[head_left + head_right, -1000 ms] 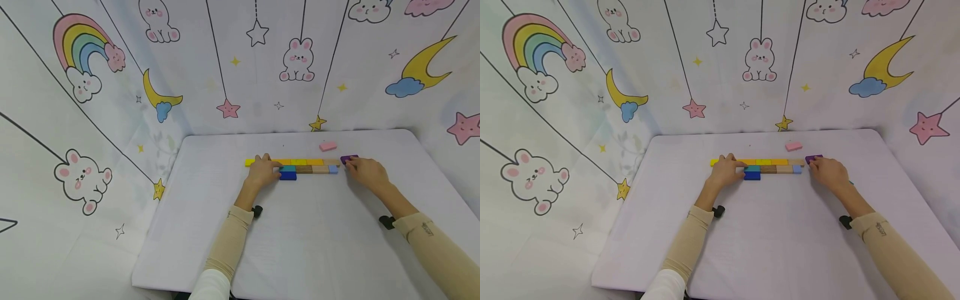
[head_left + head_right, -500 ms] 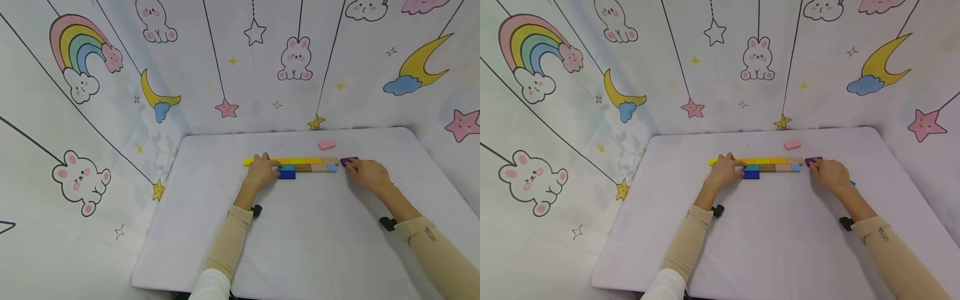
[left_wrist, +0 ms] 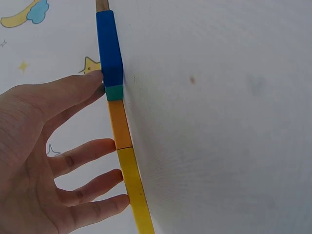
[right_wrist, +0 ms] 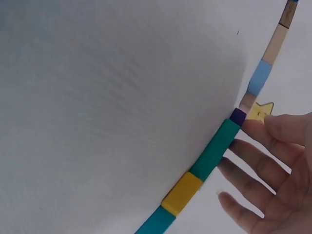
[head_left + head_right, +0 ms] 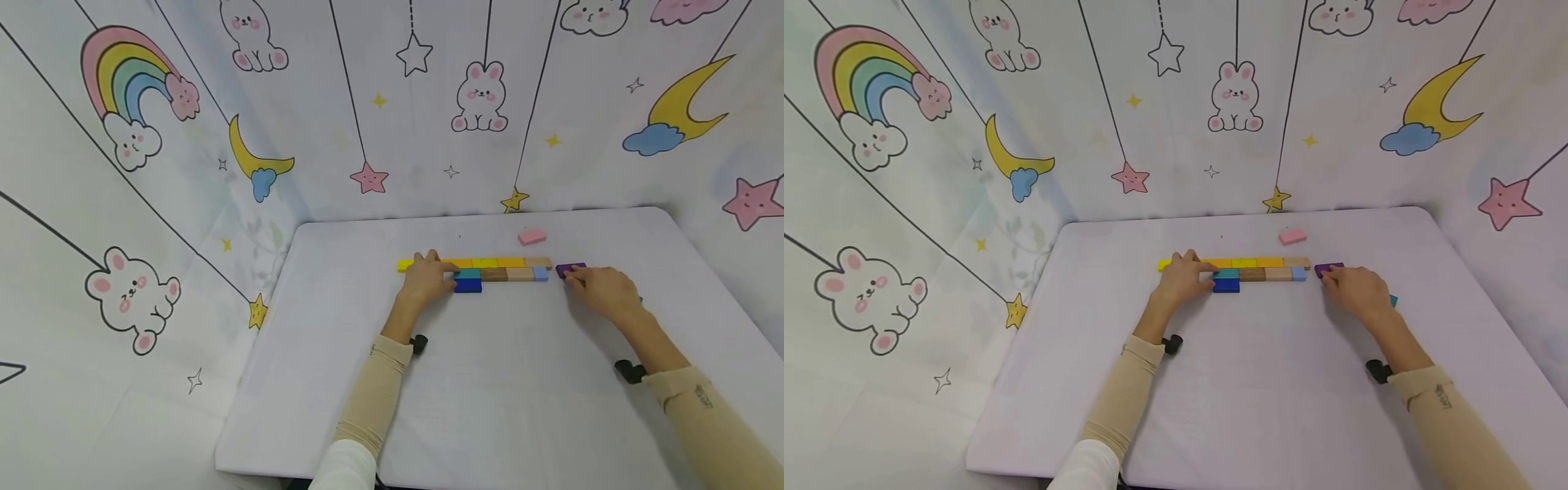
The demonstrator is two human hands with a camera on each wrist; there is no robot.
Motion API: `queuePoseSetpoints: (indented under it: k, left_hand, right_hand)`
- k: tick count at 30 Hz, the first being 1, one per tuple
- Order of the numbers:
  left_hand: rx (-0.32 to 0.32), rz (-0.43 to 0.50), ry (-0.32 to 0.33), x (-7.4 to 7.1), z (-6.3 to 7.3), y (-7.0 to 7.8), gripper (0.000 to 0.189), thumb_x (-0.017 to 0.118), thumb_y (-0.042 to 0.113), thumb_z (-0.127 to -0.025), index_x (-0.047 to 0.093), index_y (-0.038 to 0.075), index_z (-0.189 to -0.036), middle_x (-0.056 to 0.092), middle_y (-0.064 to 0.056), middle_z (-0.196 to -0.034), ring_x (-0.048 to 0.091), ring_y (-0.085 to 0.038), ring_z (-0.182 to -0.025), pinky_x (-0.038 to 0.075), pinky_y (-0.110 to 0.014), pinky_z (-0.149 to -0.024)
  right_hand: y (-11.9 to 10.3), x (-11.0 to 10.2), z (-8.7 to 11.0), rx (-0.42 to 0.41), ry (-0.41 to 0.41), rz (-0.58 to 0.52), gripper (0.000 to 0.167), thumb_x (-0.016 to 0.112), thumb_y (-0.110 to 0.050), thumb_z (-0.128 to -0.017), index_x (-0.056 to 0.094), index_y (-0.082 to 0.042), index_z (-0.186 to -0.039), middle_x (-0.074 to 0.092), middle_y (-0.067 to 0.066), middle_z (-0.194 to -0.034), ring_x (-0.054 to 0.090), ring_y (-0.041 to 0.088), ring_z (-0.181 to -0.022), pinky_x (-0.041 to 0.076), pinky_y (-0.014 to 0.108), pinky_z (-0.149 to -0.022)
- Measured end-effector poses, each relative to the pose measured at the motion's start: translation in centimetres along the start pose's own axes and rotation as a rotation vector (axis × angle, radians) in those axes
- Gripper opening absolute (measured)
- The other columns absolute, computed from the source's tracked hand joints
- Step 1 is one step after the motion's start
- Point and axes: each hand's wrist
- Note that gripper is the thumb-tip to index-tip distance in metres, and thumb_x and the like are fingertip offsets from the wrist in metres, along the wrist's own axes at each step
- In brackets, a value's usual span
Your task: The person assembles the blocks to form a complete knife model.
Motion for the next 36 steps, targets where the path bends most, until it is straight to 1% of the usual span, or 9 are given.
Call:
queuePoseSetpoints:
  k: [5,8,12,15,18,20,22,26,36]
  left_hand:
    - [0.001,0.001,-0.004,-0.1,0.0,0.0,0.039,0.067,0.049,-0.100,0.067,0.042,-0.139,0.056,-0.006,-0.126,0.050,-0.024,-0.103,0.051,-0.032,-0.071]
    - [0.000,0.004,-0.006,-0.1,-0.1,0.0,0.039,0.067,0.049,-0.100,0.067,0.043,-0.139,0.057,-0.005,-0.126,0.050,-0.024,-0.103,0.051,-0.031,-0.072]
    - [-0.007,0.013,-0.007,-0.1,-0.2,0.0,0.039,0.067,0.049,-0.100,0.067,0.043,-0.138,0.057,-0.005,-0.126,0.050,-0.024,-0.105,0.051,-0.032,-0.073]
    - [-0.011,0.018,-0.004,-0.1,-0.2,0.0,0.039,0.068,0.048,-0.099,0.067,0.044,-0.138,0.057,-0.005,-0.126,0.049,-0.025,-0.105,0.052,-0.033,-0.074]
    - [-0.011,0.017,-0.001,0.0,-0.1,0.0,0.039,0.068,0.049,-0.099,0.068,0.043,-0.138,0.057,-0.005,-0.126,0.050,-0.026,-0.106,0.053,-0.034,-0.075]
    - [-0.007,0.015,0.002,0.0,-0.1,0.0,0.040,0.069,0.049,-0.099,0.068,0.043,-0.138,0.057,-0.006,-0.126,0.051,-0.026,-0.107,0.053,-0.035,-0.075]
    - [-0.002,0.012,0.003,0.1,-0.1,0.0,0.040,0.069,0.049,-0.098,0.068,0.043,-0.138,0.057,-0.006,-0.126,0.051,-0.027,-0.107,0.054,-0.036,-0.074]
    - [0.003,0.014,0.008,0.2,-0.1,0.0,0.040,0.069,0.049,-0.098,0.068,0.042,-0.137,0.057,-0.006,-0.126,0.051,-0.027,-0.106,0.054,-0.035,-0.074]
    - [0.001,0.017,0.005,0.3,-0.2,-0.2,0.040,0.068,0.050,-0.099,0.068,0.043,-0.138,0.057,-0.006,-0.127,0.051,-0.026,-0.106,0.054,-0.035,-0.074]
  right_hand:
    - [-0.1,0.1,0.5,-0.003,-0.003,0.002,0.044,0.054,-0.031,-0.108,0.067,0.003,-0.132,0.061,0.040,-0.124,0.067,0.056,-0.093,0.050,0.044,-0.050]
    - [-0.3,0.1,0.9,-0.007,0.002,-0.003,0.044,0.054,-0.031,-0.108,0.067,0.003,-0.132,0.063,0.040,-0.121,0.068,0.049,-0.081,0.046,0.041,-0.046]
    - [-0.9,0.0,1.5,-0.021,0.001,-0.009,0.043,0.055,-0.030,-0.107,0.068,0.004,-0.131,0.070,0.029,-0.081,0.052,0.025,-0.058,0.036,0.034,-0.042]
    - [-1.2,-0.2,1.7,-0.036,-0.002,0.003,0.043,0.057,-0.029,-0.106,0.068,0.005,-0.131,0.058,0.007,-0.058,0.050,0.027,-0.056,0.035,0.034,-0.043]
    - [-1.5,-0.2,1.8,-0.072,0.009,0.043,0.039,0.058,-0.026,-0.105,0.070,0.005,-0.127,0.058,0.005,-0.056,0.065,0.045,-0.072,0.055,0.053,-0.066]
    - [-1.7,-0.1,1.9,-0.098,0.019,0.074,0.036,0.061,-0.022,-0.104,0.071,0.005,-0.124,0.060,0.007,-0.056,0.068,0.053,-0.084,0.049,0.068,-0.093]
    - [-1.9,0.1,2.0,-0.113,0.029,0.099,0.032,0.063,-0.018,-0.102,0.073,0.005,-0.122,0.062,0.009,-0.058,0.069,0.054,-0.091,0.032,0.075,-0.107]
    - [-2.6,0.4,2.3,-0.110,0.037,0.118,0.031,0.068,-0.014,-0.099,0.073,0.003,-0.124,0.064,0.010,-0.059,0.069,0.054,-0.099,0.029,0.075,-0.110]
    - [-4.1,1.0,3.0,-0.125,0.046,0.137,0.033,0.071,-0.011,-0.097,0.072,0.000,-0.127,0.049,-0.001,-0.050,0.068,0.037,-0.067,0.036,0.072,-0.108]
Point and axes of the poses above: each hand's wrist, its own z-axis away from the middle knuckle, its own x-axis out of the palm, y = z × x
